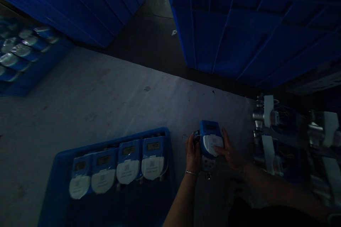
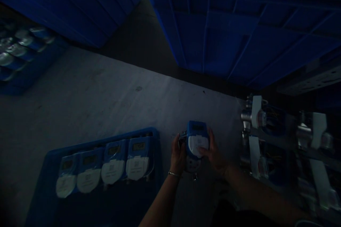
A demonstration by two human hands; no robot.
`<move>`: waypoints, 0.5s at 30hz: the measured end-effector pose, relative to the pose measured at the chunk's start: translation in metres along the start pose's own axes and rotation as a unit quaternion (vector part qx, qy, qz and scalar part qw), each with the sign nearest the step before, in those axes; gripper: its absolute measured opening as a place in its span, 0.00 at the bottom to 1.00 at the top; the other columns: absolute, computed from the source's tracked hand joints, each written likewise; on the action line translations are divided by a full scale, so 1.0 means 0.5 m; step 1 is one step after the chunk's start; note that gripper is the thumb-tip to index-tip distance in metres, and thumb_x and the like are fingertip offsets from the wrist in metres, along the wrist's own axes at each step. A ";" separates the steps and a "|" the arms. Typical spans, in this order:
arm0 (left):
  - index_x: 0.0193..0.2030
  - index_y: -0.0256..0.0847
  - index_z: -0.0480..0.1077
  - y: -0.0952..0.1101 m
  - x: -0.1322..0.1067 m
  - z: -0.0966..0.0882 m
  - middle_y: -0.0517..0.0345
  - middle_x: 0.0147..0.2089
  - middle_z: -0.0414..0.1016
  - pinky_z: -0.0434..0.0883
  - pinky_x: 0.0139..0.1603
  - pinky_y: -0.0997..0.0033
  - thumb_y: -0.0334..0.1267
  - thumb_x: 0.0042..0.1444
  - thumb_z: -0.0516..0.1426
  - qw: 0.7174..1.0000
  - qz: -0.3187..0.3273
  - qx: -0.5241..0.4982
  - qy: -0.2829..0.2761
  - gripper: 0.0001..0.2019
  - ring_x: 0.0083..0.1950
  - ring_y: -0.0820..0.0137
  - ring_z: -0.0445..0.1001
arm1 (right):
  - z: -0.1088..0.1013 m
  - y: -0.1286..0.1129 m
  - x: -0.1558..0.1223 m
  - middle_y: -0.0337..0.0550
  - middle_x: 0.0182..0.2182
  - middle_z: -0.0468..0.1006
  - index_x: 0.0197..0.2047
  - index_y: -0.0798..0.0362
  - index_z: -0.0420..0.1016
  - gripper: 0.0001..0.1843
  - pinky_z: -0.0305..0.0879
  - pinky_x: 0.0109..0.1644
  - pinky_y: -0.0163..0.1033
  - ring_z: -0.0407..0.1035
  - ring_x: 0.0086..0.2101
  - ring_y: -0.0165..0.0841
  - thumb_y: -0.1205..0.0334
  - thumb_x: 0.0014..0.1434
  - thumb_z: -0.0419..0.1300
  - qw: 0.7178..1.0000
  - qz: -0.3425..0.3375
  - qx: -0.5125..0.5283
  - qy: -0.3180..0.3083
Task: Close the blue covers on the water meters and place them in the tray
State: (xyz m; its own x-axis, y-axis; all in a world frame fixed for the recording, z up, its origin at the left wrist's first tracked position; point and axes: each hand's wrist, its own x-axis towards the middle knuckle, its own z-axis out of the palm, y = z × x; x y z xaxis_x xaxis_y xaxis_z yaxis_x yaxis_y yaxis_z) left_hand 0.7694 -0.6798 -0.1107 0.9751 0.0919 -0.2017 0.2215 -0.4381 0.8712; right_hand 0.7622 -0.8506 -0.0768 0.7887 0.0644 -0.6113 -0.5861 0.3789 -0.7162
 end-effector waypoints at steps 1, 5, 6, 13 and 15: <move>0.57 0.44 0.61 0.001 -0.004 -0.002 0.48 0.60 0.57 0.57 0.63 0.56 0.41 0.59 0.49 1.000 -0.015 -0.014 -0.010 0.19 0.61 0.63 0.58 | -0.001 -0.006 0.000 0.44 0.65 0.49 0.66 0.40 0.27 0.53 0.53 0.62 0.51 0.55 0.59 0.39 0.54 0.50 0.62 0.998 0.024 0.047 -0.022; 0.57 0.45 0.65 0.012 -0.011 -0.023 0.54 0.68 0.47 0.49 0.67 0.61 0.45 0.57 0.52 0.994 -0.077 -0.074 -0.036 0.21 0.68 0.63 0.48 | -0.003 -0.013 -0.026 0.45 0.65 0.49 0.66 0.42 0.33 0.48 0.54 0.61 0.52 0.54 0.60 0.41 0.54 0.52 0.60 0.991 0.025 0.064 -0.113; 0.57 0.45 0.65 0.015 -0.011 -0.030 0.55 0.69 0.45 0.49 0.67 0.62 0.45 0.55 0.54 0.991 -0.085 -0.097 -0.042 0.22 0.68 0.63 0.46 | -0.002 -0.010 -0.036 0.44 0.66 0.47 0.67 0.43 0.33 0.49 0.51 0.63 0.52 0.51 0.61 0.41 0.54 0.51 0.61 0.991 0.015 0.030 -0.129; 0.59 0.48 0.62 0.042 -0.021 -0.067 0.56 0.67 0.51 0.59 0.63 0.55 0.44 0.55 0.51 0.917 -0.186 -0.348 -0.054 0.24 0.65 0.61 0.55 | 0.016 0.015 -0.064 0.46 0.67 0.40 0.66 0.46 0.22 0.52 0.38 0.66 0.52 0.41 0.64 0.36 0.59 0.53 0.59 0.974 0.002 -0.194 -0.119; 0.61 0.49 0.59 0.049 -0.027 -0.067 0.56 0.64 0.58 0.66 0.56 0.56 0.42 0.60 0.41 0.910 -0.197 -0.364 -0.037 0.23 0.61 0.64 0.63 | 0.019 0.017 -0.067 0.46 0.67 0.39 0.66 0.46 0.21 0.50 0.37 0.67 0.52 0.39 0.64 0.35 0.61 0.54 0.57 0.966 -0.001 -0.236 -0.107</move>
State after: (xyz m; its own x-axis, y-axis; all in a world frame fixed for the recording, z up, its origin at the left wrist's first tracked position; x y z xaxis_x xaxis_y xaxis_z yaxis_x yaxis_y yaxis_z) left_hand 0.7619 -0.6617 -0.0715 0.8217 0.0409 -0.5685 0.5269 0.3259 0.7850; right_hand 0.7324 -0.8405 -0.0593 0.7804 0.2721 -0.5629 -0.5644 -0.0808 -0.8215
